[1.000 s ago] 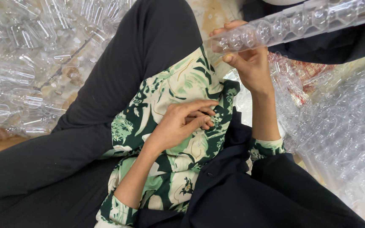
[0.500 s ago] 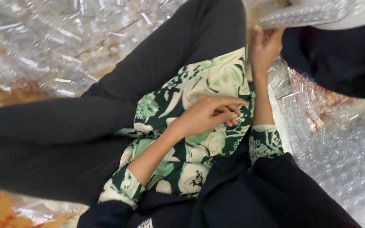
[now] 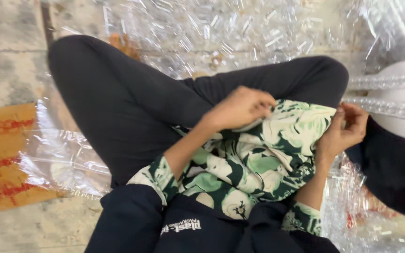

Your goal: The person sits cross-legged on the floor and repeatedly pulls clear plastic caps from a long bubble-wrapped roll, placing them into a pile on their lap. The person handles the caps one at a time, separating them from the packaging without using tools.

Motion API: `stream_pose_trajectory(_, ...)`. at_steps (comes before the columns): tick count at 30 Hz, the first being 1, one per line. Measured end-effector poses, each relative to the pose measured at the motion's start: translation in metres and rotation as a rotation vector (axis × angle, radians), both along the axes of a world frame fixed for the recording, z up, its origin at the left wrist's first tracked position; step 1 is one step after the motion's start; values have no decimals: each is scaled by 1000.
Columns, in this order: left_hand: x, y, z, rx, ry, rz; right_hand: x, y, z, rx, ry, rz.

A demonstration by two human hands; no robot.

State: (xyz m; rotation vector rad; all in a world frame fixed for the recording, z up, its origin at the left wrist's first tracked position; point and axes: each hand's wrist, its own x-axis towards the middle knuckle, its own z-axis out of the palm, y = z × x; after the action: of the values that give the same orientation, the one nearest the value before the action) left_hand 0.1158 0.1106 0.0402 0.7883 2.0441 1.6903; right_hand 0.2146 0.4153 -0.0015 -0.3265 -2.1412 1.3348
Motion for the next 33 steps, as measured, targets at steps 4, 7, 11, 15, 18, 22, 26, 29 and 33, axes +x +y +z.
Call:
stream_pose_trajectory(4,-46,-102,5,-261,144,402,-57,-57,67,199,-55,36)
stream_pose_trajectory(7,-99,-191,1,-545,332,568,-93,-118,89,141,-146,370)
stream_pose_trajectory(11,-167,-264,-23,-874,37,755,-135,-224,56,459,-519,900)
stream_pose_trajectory(15,-205,-246,-44,-1168,-244,522,-160,-293,3,611,-689,1260)
stream_pose_trajectory(18,-206,-217,-43,-1181,-352,447,-183,-301,-18,760,-865,1303)
stream_pose_trajectory(22,-199,-188,-44,-1094,-82,304,-190,-303,-19,733,-743,1396)
stream_pose_trajectory(26,-191,-152,-54,-975,-84,338,-188,-303,-18,728,-826,1295)
stream_pose_trajectory(29,-181,-123,-66,-844,3,461,-190,-294,-16,625,-807,1249)
stream_pose_trajectory(33,-173,-91,-85,-673,77,536,-193,-282,-29,641,-835,1171)
